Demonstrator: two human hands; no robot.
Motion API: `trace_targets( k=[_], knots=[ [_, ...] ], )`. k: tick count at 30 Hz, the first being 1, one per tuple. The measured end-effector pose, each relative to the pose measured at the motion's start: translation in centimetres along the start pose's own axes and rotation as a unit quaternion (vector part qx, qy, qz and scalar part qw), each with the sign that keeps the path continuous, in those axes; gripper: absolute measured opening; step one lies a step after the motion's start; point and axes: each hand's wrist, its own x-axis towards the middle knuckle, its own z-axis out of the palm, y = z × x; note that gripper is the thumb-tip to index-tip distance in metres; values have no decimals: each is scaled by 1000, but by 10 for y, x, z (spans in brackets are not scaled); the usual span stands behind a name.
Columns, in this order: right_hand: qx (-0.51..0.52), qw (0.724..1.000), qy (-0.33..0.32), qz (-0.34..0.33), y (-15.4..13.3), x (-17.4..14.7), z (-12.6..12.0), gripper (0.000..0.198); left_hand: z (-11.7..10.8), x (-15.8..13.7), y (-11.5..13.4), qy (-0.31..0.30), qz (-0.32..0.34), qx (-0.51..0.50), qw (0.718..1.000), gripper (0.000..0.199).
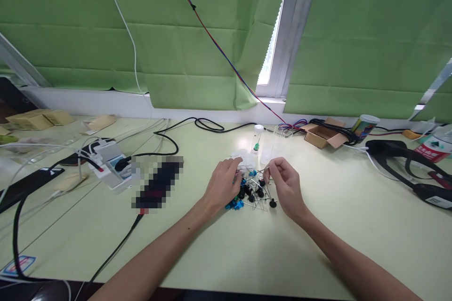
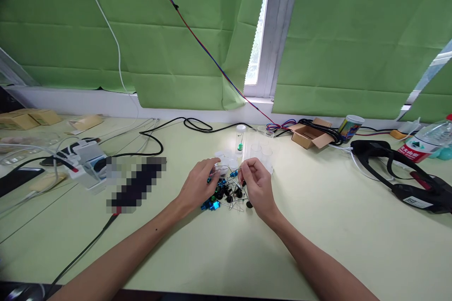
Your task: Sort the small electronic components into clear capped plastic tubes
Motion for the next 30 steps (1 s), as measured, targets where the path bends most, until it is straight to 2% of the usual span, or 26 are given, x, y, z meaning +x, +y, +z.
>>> trace_targets(
  k=[8, 19, 24, 30],
  knots=[
    [46, 999, -24, 16, 3, -2, 1, 24, 4, -3, 0, -26, 26, 12, 999, 30],
    [-34, 997, -69, 15, 6, -5, 3, 25, 2, -3, 5, -18, 12, -22, 1000, 25],
    [-84, 995, -56, 3, 9, -6, 4, 22, 1, -3, 6, -21, 7, -36, 999, 27],
    [-88, 996, -23, -5, 9, -7, 4, 17, 2, -3, 7, -11, -22, -80, 996, 27]
  ],
)
